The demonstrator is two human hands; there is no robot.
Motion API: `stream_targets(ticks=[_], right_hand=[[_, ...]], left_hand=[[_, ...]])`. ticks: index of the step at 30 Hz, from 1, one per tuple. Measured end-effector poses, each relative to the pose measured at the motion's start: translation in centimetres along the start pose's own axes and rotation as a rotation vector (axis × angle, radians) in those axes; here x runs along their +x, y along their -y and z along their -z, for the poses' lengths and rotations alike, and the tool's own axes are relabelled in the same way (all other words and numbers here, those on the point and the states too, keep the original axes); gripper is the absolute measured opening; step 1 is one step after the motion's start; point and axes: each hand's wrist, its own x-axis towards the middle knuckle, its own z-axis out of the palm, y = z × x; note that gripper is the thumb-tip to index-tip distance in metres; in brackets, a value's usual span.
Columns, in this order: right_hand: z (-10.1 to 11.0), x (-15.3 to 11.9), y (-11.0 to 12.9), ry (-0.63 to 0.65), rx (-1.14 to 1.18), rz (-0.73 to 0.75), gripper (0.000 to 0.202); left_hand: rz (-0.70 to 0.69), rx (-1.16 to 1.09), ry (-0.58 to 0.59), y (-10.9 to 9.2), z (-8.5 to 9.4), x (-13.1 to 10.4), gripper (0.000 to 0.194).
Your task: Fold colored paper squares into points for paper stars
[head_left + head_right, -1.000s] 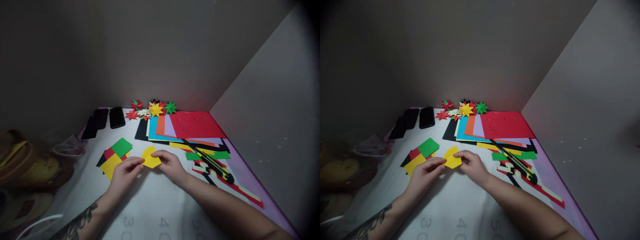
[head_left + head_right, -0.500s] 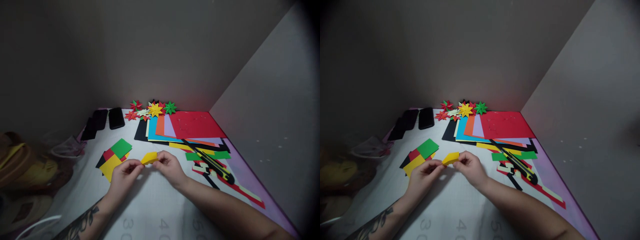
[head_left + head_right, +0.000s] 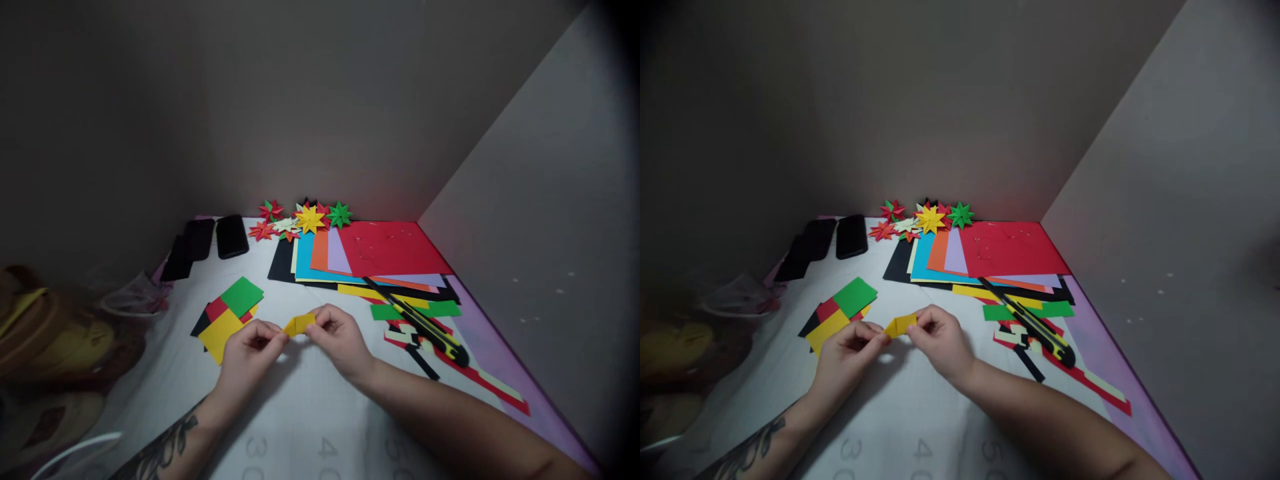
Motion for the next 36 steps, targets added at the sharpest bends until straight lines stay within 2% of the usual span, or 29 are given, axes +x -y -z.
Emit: stream_targets(ticks=[12, 18, 36], right_hand=[[0.16, 0.22, -0.08, -0.041, -0.028, 0.005, 0.021], [0.09, 0.19, 0.06, -0.055, -0.069, 0.010, 0.019], [0.06, -0.07, -0.03, -0.027, -0.096, 0.016, 0.019]], left_hand=[[0.062, -0.072, 0.021, 0.52, -0.02, 0.17, 0.015], [0.085, -0.117, 0.083, 0.57, 0.00, 0.21, 0.011], [0.114, -0.089, 0.031, 0.13, -0.25, 0.47, 0.014]])
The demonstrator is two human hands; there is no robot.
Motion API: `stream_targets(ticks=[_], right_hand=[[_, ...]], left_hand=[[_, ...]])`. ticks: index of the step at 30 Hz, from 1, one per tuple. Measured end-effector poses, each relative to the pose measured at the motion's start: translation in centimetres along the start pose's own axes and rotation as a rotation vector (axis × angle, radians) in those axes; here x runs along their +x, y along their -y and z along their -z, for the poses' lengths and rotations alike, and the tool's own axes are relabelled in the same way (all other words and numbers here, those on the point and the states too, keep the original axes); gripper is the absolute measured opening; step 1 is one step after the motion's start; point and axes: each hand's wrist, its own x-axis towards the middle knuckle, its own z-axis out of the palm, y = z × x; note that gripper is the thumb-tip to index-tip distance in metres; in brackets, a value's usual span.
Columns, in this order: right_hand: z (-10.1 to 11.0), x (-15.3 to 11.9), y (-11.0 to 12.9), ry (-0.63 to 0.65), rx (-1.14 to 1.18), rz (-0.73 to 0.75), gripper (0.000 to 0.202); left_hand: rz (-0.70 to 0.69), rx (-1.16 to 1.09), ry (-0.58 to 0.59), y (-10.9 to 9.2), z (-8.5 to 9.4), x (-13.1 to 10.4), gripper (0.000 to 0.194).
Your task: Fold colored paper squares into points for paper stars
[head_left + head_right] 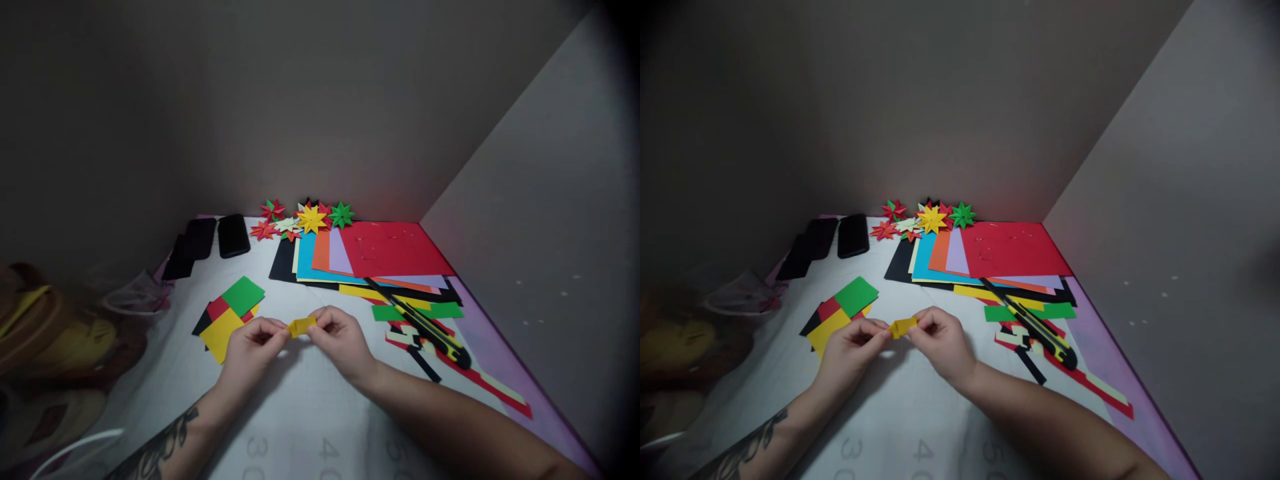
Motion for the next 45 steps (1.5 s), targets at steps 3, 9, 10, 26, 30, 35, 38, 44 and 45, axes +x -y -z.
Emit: stream_targets(ticks=[3, 9, 10, 26, 30, 35, 38, 44, 45], right_hand=[[-0.07, -0.04, 0.11, -0.001, 0.000, -0.007, 0.019], [-0.28, -0.03, 0.35, -0.008, 0.018, -0.028, 0.021], [-0.28, -0.05, 0.35, -0.005, 0.021, -0.030, 0.022], [-0.80, 0.02, 0.41, -0.030, 0.160, -0.118, 0.028], [-0.59, 0.02, 0.07, 0.007, 0.118, -0.077, 0.026], [-0.24, -0.21, -0.13, 0.041, -0.087, 0.008, 0.023], [-0.15, -0.31, -0.09, 0.041, -0.171, 0.048, 0.015], [-0.20, 0.04, 0.06, 0.094, -0.168, -0.042, 0.009], [-0.21, 0.09, 0.12, 0.095, -0.179, -0.044, 0.011]], left_hand=[[-0.009, 0.005, -0.019, -0.16, -0.11, -0.03, 0.014], [-0.035, 0.026, -0.031, -0.22, -0.17, -0.05, 0.016], [-0.036, 0.028, -0.032, -0.20, -0.19, -0.05, 0.017], [-0.069, -0.028, -0.068, 0.21, -0.38, -0.13, 0.018], [-0.113, 0.030, -0.069, 0.00, -0.31, -0.33, 0.016], [-0.139, 0.077, -0.041, -0.15, -0.33, -0.60, 0.013], [-0.167, 0.112, -0.038, -0.05, -0.34, -0.70, 0.012], [-0.191, 0.148, -0.005, 0.20, -0.27, -0.76, 0.011], [-0.188, 0.150, 0.001, 0.23, -0.28, -0.76, 0.010]])
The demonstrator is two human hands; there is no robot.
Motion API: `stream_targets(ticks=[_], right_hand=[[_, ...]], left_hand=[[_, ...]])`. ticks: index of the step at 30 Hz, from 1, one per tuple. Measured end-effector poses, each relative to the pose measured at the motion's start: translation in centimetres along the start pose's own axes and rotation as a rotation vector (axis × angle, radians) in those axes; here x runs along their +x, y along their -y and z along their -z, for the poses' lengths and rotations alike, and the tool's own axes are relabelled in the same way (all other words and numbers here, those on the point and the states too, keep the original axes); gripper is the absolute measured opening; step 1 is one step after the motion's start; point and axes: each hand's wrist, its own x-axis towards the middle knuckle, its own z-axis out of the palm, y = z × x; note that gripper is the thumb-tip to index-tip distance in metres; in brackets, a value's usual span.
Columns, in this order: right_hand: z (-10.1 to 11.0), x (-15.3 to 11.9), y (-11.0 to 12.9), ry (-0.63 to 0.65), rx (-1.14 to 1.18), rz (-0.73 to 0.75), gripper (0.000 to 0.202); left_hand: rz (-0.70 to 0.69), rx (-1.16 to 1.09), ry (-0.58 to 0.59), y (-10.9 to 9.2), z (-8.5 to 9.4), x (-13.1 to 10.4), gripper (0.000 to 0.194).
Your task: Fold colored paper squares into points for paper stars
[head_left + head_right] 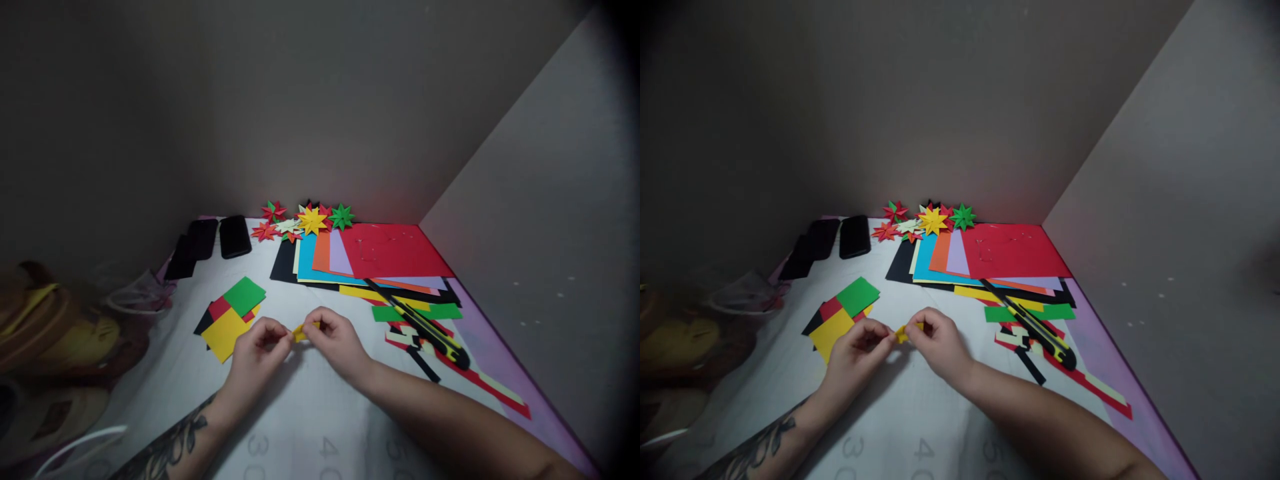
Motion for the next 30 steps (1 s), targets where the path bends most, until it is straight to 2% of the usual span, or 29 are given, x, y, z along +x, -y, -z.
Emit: stream_targets(ticks=[7, 18, 21, 25, 30], right_hand=[[-0.1, -0.2, 0.6, -0.002, -0.106, 0.056, 0.013], [0.1, -0.2, 0.8, 0.012, -0.130, 0.073, 0.010], [-0.1, -0.2, 0.7, 0.010, -0.079, 0.021, 0.010], [-0.3, -0.2, 0.2, 0.067, 0.115, -0.134, 0.018], [-0.1, 0.0, -0.3, 0.055, 0.233, -0.201, 0.028]], left_hand=[[0.044, -0.022, 0.096, 0.1, -0.1, 0.1, 0.012], [0.173, -0.058, 0.188, 0.0, 0.0, 0.6, 0.015], [0.118, 0.022, 0.186, 0.0, 0.1, 0.5, 0.016], [-0.055, 0.172, 0.131, 0.5, 0.5, 0.2, 0.014], [-0.196, 0.276, 0.107, 1.1, 0.8, 0.1, 0.013]])
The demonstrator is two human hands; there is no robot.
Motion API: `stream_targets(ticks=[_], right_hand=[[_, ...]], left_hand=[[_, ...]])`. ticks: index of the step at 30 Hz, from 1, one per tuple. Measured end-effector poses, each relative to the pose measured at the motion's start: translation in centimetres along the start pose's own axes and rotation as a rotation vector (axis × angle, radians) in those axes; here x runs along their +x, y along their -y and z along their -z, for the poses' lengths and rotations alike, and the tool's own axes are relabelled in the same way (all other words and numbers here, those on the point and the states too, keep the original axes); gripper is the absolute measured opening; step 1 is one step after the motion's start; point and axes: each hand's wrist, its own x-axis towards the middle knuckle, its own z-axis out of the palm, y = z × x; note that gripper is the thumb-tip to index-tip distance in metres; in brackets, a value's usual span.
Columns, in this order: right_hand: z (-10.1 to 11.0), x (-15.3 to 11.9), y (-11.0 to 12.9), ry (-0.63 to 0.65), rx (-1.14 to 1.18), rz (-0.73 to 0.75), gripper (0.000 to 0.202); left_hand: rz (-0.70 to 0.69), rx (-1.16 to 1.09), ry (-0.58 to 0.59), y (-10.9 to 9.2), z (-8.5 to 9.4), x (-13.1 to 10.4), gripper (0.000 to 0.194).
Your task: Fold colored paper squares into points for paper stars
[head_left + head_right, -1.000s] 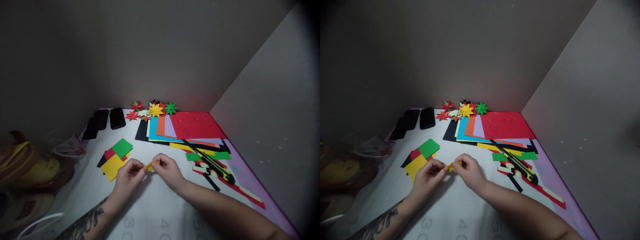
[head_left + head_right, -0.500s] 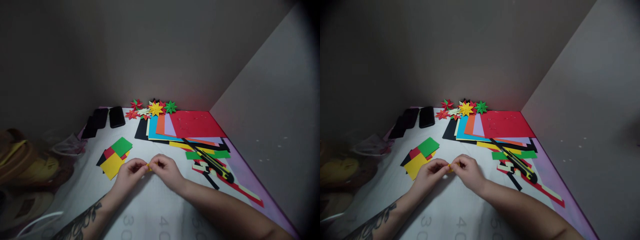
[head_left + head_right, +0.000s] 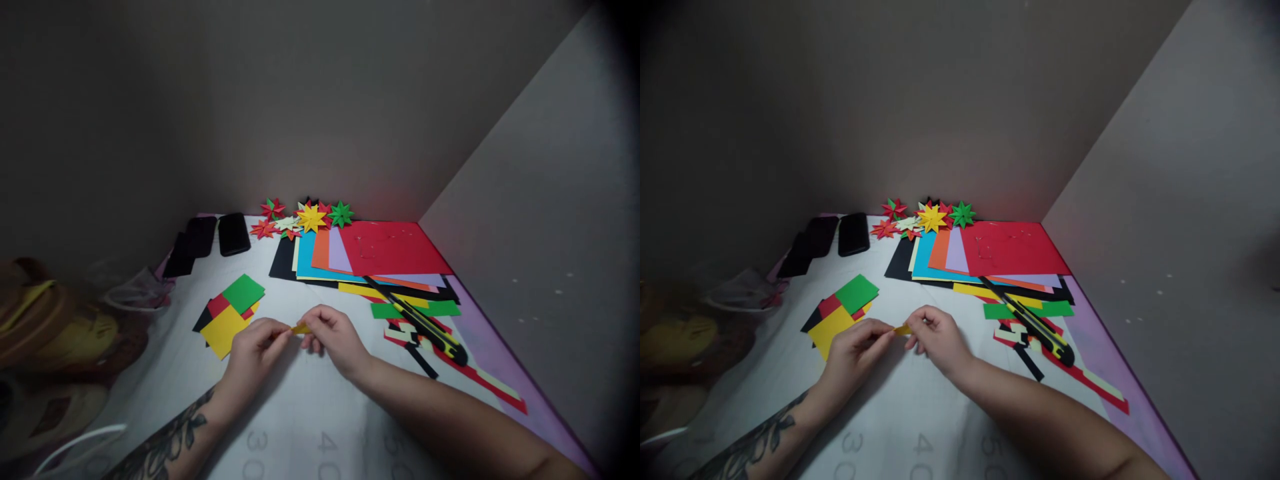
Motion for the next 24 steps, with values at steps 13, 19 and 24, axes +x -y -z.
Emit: stream_targets(ticks=[13, 19, 24], right_hand=[[0.08, 0.20, 0.01, -0.015, 0.009, -0.026, 0.023], [0.06, 0.07, 0.03, 0.002, -0.143, 0.081, 0.021], [-0.04, -0.68, 0.56, -0.053, -0.576, 0.516, 0.011]], left_hand=[[-0.001, -0.073, -0.012, -0.23, -0.16, -0.09, 0.010], [-0.027, -0.030, -0.029, 0.00, -0.03, -0.08, 0.010], [-0.083, 0.011, -0.016, -0.28, -0.04, -0.08, 0.009]])
